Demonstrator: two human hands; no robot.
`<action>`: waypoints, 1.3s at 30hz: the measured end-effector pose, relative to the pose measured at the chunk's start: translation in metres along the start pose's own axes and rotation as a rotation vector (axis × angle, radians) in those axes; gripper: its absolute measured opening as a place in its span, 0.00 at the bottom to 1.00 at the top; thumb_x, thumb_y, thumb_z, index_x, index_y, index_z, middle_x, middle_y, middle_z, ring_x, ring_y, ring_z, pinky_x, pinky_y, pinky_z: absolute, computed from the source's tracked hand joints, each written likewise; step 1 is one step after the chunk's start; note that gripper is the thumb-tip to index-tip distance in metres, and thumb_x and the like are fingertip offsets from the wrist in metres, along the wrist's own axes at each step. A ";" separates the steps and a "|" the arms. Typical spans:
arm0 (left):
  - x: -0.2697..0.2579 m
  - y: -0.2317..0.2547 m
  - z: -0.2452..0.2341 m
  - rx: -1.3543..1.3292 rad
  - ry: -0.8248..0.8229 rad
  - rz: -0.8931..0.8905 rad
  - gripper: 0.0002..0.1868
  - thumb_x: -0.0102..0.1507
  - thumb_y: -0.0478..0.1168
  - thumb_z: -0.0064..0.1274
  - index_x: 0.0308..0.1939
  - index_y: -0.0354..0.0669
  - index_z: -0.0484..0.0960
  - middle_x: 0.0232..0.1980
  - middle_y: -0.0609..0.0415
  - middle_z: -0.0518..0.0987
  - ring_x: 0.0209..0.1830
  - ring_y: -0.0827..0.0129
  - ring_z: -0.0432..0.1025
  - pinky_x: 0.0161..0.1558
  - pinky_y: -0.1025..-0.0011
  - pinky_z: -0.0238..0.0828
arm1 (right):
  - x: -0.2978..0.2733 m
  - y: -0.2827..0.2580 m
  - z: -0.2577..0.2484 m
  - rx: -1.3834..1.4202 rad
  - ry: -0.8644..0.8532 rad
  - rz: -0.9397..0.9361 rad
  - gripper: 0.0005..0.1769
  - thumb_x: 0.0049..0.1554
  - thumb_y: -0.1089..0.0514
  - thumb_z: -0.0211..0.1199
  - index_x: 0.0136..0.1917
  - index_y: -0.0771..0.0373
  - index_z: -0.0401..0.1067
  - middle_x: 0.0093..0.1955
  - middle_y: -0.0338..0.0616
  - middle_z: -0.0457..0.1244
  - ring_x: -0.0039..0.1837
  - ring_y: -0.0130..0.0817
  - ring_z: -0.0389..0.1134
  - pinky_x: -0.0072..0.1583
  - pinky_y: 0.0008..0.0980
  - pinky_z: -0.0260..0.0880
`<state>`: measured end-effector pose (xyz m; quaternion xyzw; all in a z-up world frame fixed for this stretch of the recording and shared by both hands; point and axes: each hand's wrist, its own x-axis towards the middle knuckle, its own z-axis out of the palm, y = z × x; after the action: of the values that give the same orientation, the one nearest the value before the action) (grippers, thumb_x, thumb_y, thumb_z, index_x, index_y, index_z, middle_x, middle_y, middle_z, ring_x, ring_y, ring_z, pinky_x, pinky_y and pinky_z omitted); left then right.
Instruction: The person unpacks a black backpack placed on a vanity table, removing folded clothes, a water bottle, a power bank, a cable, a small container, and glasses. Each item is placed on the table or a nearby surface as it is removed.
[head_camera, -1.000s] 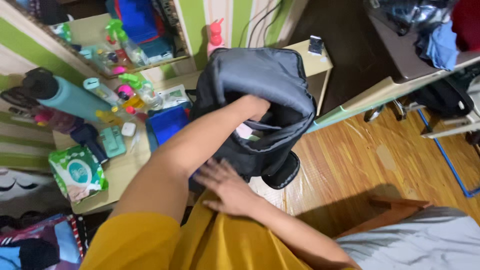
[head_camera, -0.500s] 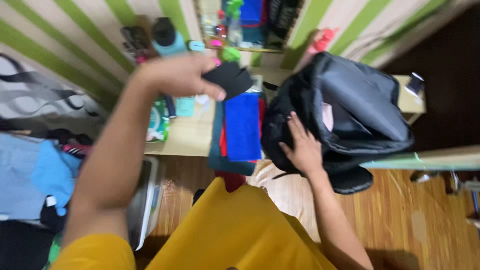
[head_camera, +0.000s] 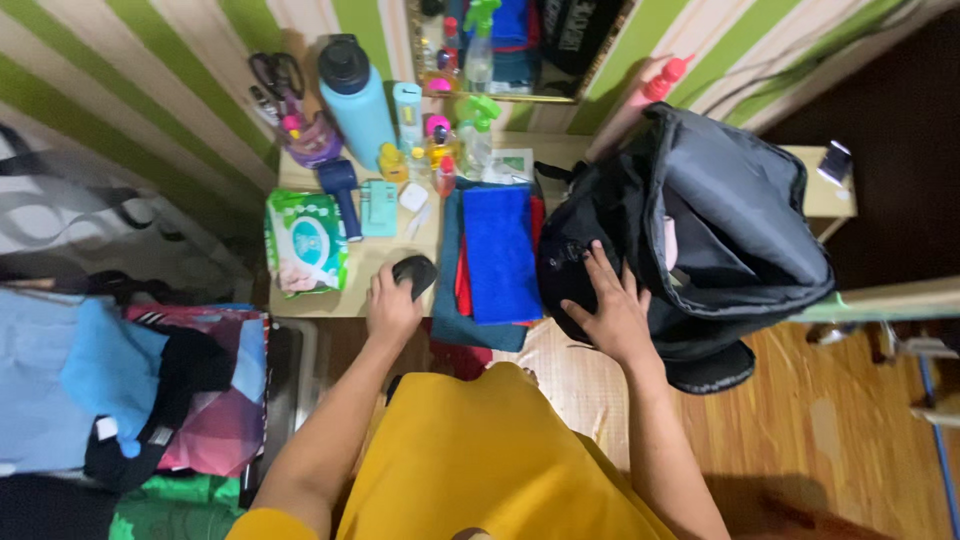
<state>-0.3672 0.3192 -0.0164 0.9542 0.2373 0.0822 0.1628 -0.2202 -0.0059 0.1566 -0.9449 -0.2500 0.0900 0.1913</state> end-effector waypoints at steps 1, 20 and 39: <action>-0.005 -0.001 0.008 0.018 0.013 0.017 0.16 0.55 0.40 0.61 0.45 0.37 0.83 0.68 0.38 0.67 0.63 0.43 0.64 0.59 0.49 0.66 | -0.002 0.000 0.001 0.004 -0.003 0.012 0.49 0.48 0.42 0.72 0.77 0.55 0.58 0.86 0.32 0.42 0.82 0.60 0.43 0.73 0.66 0.42; 0.029 -0.005 0.016 0.029 0.277 0.125 0.15 0.63 0.44 0.59 0.55 0.57 0.85 0.73 0.53 0.68 0.74 0.52 0.59 0.72 0.42 0.46 | -0.018 -0.027 -0.009 0.099 0.195 -0.080 0.33 0.55 0.50 0.70 0.71 0.61 0.68 0.79 0.51 0.55 0.82 0.55 0.50 0.77 0.51 0.50; 0.095 0.368 -0.118 -0.623 -0.414 1.111 0.14 0.63 0.31 0.48 0.51 0.37 0.84 0.55 0.45 0.82 0.58 0.52 0.76 0.61 0.60 0.71 | -0.056 0.026 -0.079 0.136 -0.092 0.144 0.30 0.56 0.40 0.65 0.63 0.63 0.73 0.53 0.62 0.69 0.60 0.54 0.69 0.68 0.55 0.59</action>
<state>-0.1547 0.0902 0.2300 0.8389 -0.3604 0.0337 0.4064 -0.2358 -0.0796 0.2225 -0.9401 -0.1833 0.1637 0.2361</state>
